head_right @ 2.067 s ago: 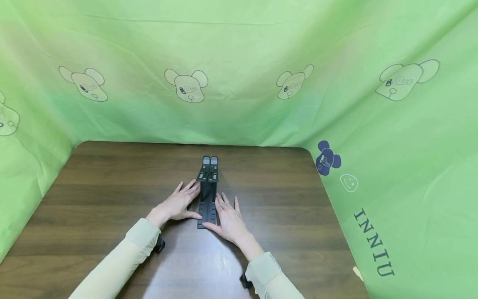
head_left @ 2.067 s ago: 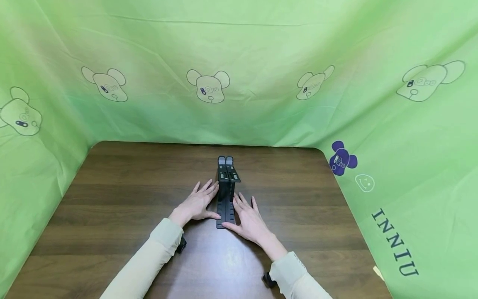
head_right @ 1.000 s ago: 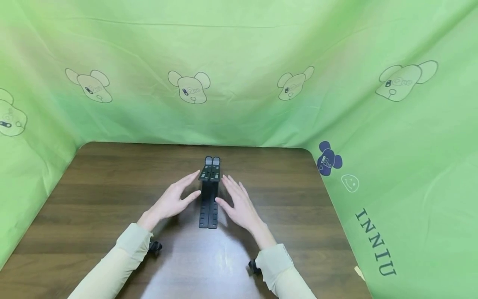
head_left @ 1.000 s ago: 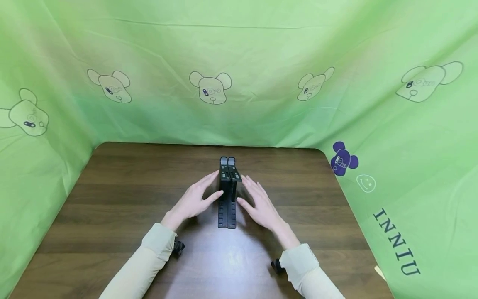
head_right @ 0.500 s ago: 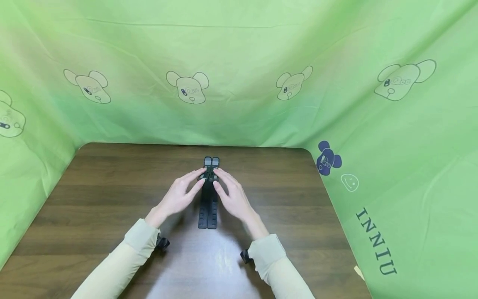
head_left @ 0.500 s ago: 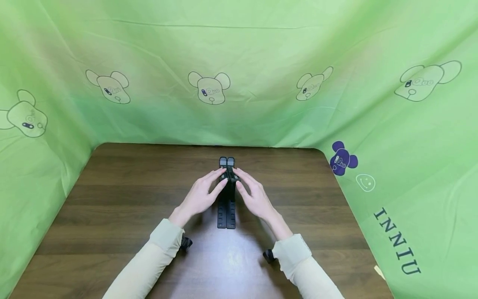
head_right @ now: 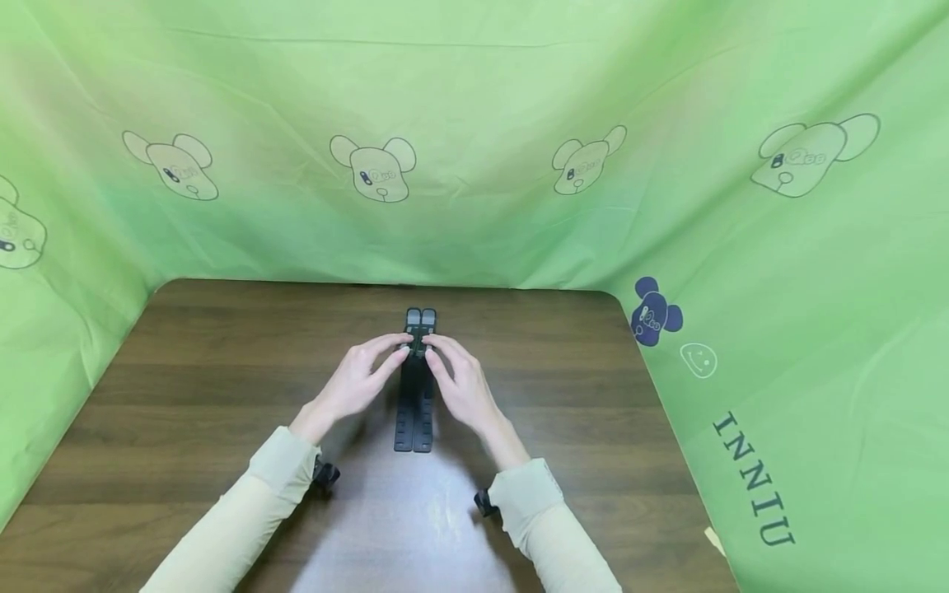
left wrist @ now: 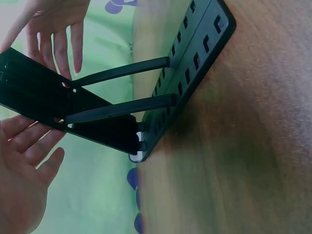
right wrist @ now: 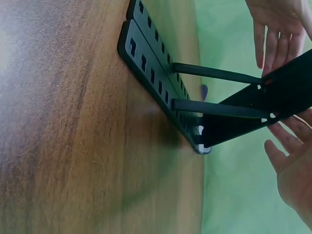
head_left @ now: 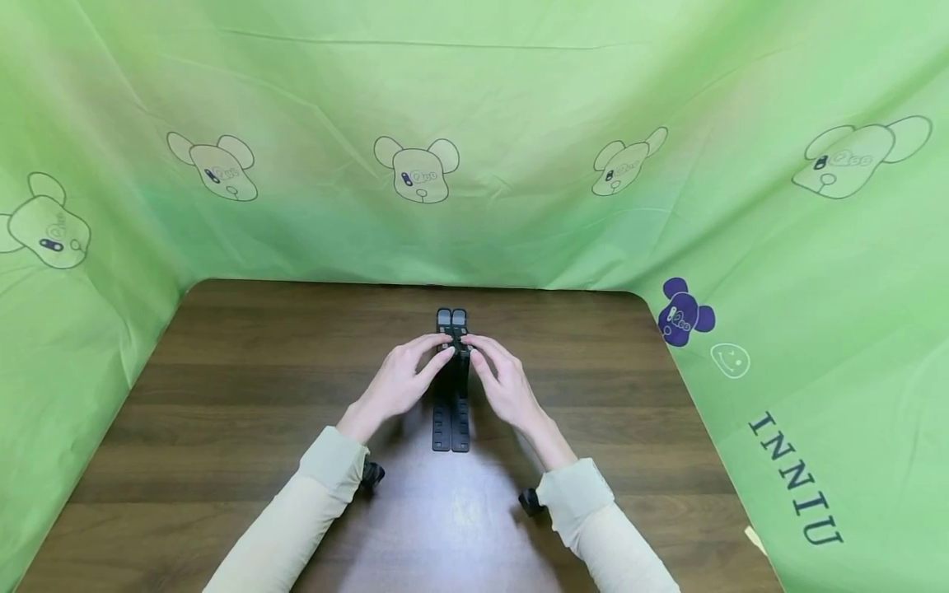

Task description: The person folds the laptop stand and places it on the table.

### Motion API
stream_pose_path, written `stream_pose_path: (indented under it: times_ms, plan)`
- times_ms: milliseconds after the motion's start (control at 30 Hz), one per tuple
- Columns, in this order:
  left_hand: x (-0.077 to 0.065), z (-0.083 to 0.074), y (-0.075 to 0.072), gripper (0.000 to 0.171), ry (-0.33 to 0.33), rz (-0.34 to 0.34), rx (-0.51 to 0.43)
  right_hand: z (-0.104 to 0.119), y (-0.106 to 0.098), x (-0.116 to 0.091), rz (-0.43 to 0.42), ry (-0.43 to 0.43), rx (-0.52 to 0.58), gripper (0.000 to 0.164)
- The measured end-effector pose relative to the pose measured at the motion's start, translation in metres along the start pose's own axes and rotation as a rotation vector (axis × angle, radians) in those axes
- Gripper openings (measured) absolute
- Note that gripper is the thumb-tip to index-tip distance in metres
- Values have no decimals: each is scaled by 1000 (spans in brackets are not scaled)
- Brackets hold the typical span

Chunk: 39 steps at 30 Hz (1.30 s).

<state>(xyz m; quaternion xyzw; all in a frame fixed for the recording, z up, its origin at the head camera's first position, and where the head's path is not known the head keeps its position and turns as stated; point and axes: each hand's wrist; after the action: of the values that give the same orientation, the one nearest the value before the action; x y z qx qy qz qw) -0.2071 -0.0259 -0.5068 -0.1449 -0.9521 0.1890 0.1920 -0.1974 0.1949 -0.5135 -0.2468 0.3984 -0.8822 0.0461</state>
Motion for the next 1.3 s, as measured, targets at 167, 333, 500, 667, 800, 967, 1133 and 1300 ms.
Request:
stream_pose_path:
  times_ms: [167,333,500,667,800,967,1133,1300]
  plan:
    - [4,-2,-2,44,-7,5,2,0,0,3,-3,7,-1,35]
    - [8,-2,-4,44,-22,11,1,0,-1,8,-7,9,-6,35]
    - [15,-6,-10,45,-35,23,24,1,-3,16,-9,7,-11,36]
    - [24,-11,-16,49,-56,41,47,4,-8,26,-1,27,-10,35]
    - [31,-13,-20,52,-75,52,61,4,-11,33,11,43,-14,36]
    - [39,-16,-23,54,-81,63,50,4,-15,40,2,54,-15,34]
    - [47,-19,-27,56,-98,75,38,4,-18,45,6,88,-11,33]
    - [53,-20,-30,61,-131,93,40,4,-22,51,31,150,-21,37]
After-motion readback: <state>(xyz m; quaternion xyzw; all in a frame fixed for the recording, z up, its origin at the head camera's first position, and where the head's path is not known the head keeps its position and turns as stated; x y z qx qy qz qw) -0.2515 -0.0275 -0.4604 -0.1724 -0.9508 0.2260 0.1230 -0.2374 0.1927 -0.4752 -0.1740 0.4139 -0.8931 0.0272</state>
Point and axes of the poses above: each hand's wrist, its own x-axis towards the middle knuckle, its own y-axis out of the palm, z = x × y, and after that the axes turned 12 degrees about -x, right-handed
